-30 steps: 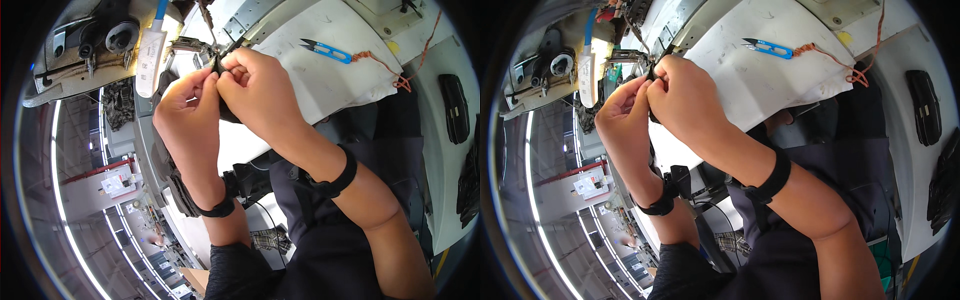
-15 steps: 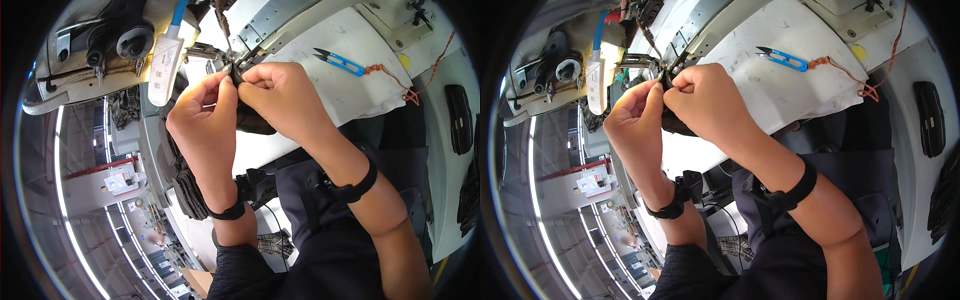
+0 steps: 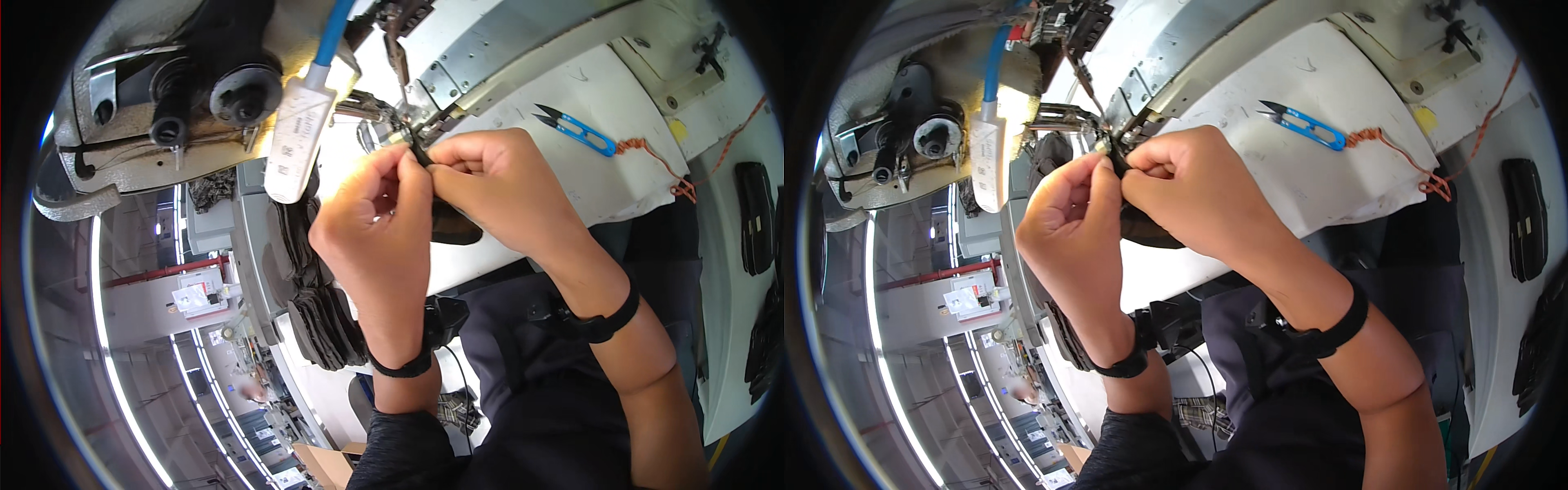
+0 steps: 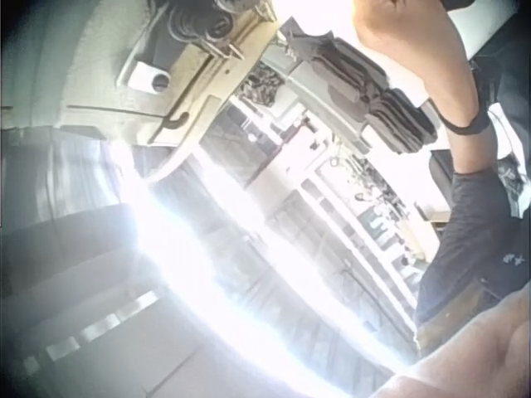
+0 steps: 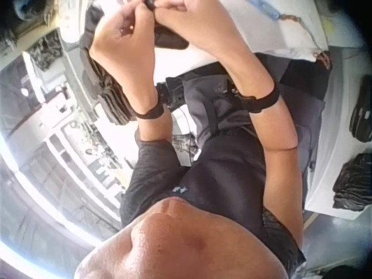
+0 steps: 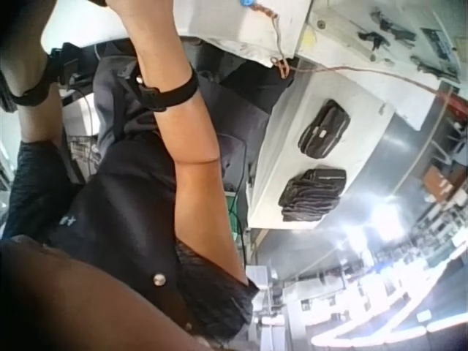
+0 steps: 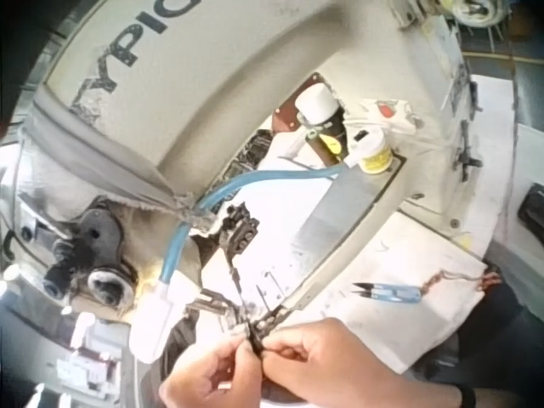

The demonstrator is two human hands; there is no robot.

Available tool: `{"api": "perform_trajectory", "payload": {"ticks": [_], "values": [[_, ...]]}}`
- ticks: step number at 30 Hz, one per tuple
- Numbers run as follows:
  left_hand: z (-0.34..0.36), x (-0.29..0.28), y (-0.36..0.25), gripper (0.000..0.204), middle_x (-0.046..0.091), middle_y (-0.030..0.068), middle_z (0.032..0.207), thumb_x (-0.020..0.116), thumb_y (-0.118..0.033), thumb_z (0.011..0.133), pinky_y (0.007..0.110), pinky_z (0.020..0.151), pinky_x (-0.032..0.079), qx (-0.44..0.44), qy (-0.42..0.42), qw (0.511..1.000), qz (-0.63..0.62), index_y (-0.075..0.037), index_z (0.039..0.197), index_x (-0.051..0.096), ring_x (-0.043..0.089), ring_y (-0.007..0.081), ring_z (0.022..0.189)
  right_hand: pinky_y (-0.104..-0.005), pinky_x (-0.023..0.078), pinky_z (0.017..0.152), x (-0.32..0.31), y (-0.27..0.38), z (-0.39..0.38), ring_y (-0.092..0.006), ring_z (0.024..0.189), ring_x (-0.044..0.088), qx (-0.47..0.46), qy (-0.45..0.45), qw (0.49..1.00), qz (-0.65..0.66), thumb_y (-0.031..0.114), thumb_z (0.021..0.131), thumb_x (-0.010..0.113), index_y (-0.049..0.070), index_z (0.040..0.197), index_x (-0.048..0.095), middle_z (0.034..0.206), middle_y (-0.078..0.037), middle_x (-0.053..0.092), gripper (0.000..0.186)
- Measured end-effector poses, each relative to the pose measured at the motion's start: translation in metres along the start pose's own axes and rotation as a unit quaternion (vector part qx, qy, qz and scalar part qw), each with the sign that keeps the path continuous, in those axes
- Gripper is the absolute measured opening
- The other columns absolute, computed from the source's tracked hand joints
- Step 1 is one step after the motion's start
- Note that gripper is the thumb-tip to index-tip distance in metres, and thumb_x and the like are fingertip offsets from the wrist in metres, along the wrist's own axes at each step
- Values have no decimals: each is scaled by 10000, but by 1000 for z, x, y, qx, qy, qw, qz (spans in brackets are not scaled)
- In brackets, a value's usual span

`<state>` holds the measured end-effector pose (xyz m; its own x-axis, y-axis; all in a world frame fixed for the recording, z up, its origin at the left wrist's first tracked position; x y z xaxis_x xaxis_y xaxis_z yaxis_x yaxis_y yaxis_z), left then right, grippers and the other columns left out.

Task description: Sewing and trimming edges of small plaid fabric bags using an industrial sewing machine.

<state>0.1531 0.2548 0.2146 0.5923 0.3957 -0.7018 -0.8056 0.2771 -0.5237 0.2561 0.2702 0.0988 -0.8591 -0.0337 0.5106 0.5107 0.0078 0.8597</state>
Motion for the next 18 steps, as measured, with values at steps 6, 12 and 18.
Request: {"api": "perform_trajectory", "payload": {"ticks": [6,12,18], "values": [[2,0,-2,129,706,78,694,745,-65,885,243,627,512,10,2,1000,1,30,968,773,655,92,622,-234,354,526,4,-4,2,-5,634,454,37,22,998,50,76,892,658,-67,913,723,689,53,597,159],[7,2,-4,123,704,81,693,736,-62,894,240,623,507,12,9,1000,5,36,961,767,654,89,624,-228,347,519,4,-3,5,5,633,454,40,26,995,83,80,891,659,-54,878,723,677,58,594,149],[12,2,-4,134,701,89,686,727,-72,911,239,609,503,11,19,1000,9,49,957,763,645,96,604,-226,330,503,6,-3,8,5,600,429,28,9,994,110,104,896,651,-36,828,710,662,65,582,167]]}}
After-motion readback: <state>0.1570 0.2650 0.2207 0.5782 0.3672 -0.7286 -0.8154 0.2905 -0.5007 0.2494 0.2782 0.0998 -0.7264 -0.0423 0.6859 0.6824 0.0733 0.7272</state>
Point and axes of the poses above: each hand's wrist, its own z-axis towards the middle knuckle, its own x-axis out of the palm, y = z × x, the point moved 8 cm from there along z, towards the middle knuckle
